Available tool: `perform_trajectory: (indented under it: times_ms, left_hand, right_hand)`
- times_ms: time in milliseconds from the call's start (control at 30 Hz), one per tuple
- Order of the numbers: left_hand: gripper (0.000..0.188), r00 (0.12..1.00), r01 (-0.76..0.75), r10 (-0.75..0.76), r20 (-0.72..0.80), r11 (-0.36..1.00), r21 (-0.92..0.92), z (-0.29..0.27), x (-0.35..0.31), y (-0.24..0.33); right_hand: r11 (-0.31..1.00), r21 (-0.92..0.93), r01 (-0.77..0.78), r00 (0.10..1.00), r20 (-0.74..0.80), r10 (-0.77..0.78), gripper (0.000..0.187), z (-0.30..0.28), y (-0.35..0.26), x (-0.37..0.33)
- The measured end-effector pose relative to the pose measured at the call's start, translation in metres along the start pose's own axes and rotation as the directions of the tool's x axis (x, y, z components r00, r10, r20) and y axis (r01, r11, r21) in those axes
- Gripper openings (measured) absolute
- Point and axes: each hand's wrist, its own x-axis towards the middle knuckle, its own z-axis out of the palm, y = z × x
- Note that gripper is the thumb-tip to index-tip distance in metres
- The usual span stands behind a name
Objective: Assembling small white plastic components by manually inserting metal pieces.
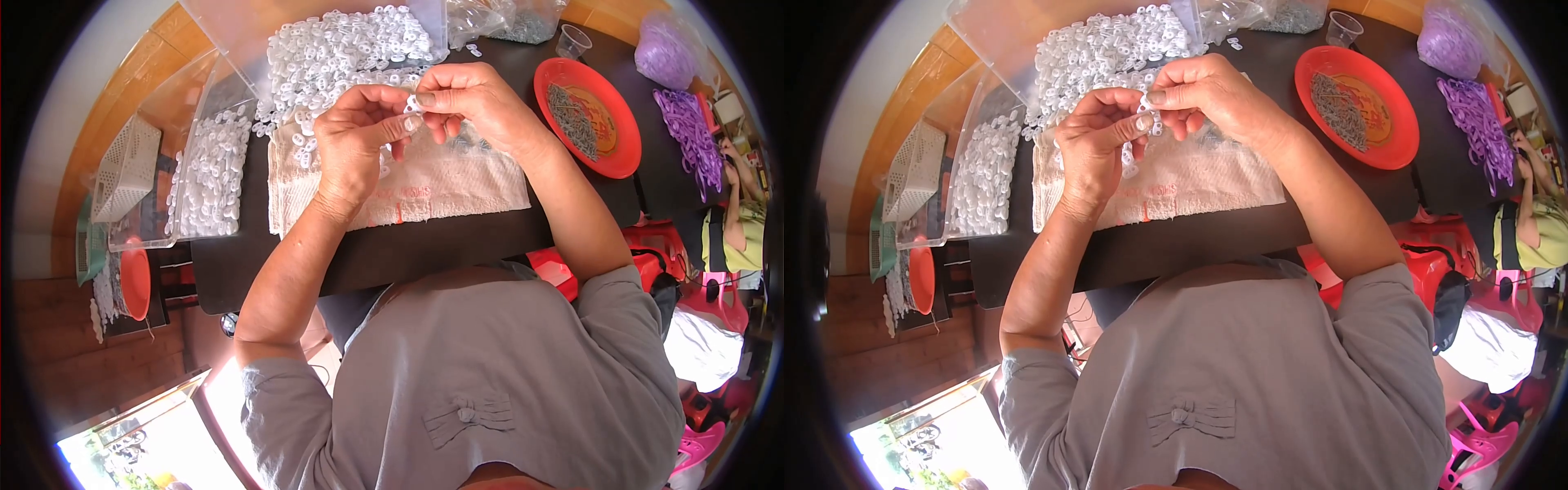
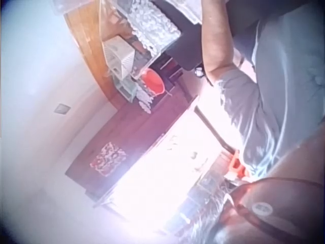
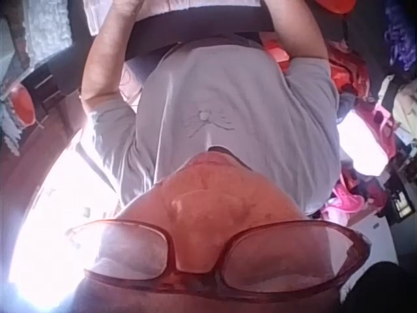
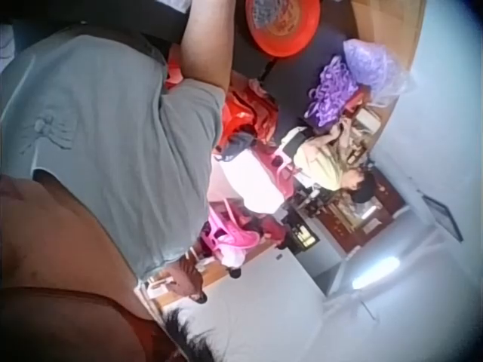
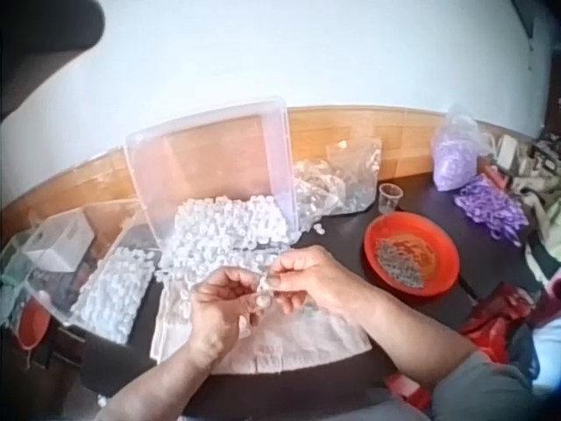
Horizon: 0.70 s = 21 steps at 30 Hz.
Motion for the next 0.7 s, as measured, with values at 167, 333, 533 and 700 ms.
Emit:
perform_trajectory:
  times_ms: [167,333,533,700]
  left_hand:
    - [0.021,1.0,0.015,-0.015,0.011,1.0,-0.007,0.002,0.0,0.002]
    - [0.026,0.992,0.077,-0.083,0.095,0.995,0.058,0.002,0.0,0.009]
    - [0.023,0.997,0.019,-0.022,0.077,0.999,0.037,-0.001,0.0,0.007]
    - [0.022,0.999,0.001,-0.004,0.051,0.999,0.046,0.002,-0.001,0.009]
  right_hand:
    - [1.0,-0.004,-0.019,0.999,0.028,0.019,0.021,0.0,-0.002,0.0]
    - [1.0,0.006,-0.013,0.998,0.057,0.013,0.023,-0.003,0.001,0.0]
    - [0.992,0.121,-0.047,0.997,0.064,0.04,0.024,0.002,0.001,0.0]
    - [0.985,0.162,-0.054,0.998,0.045,0.047,0.025,0.007,0.001,-0.001]
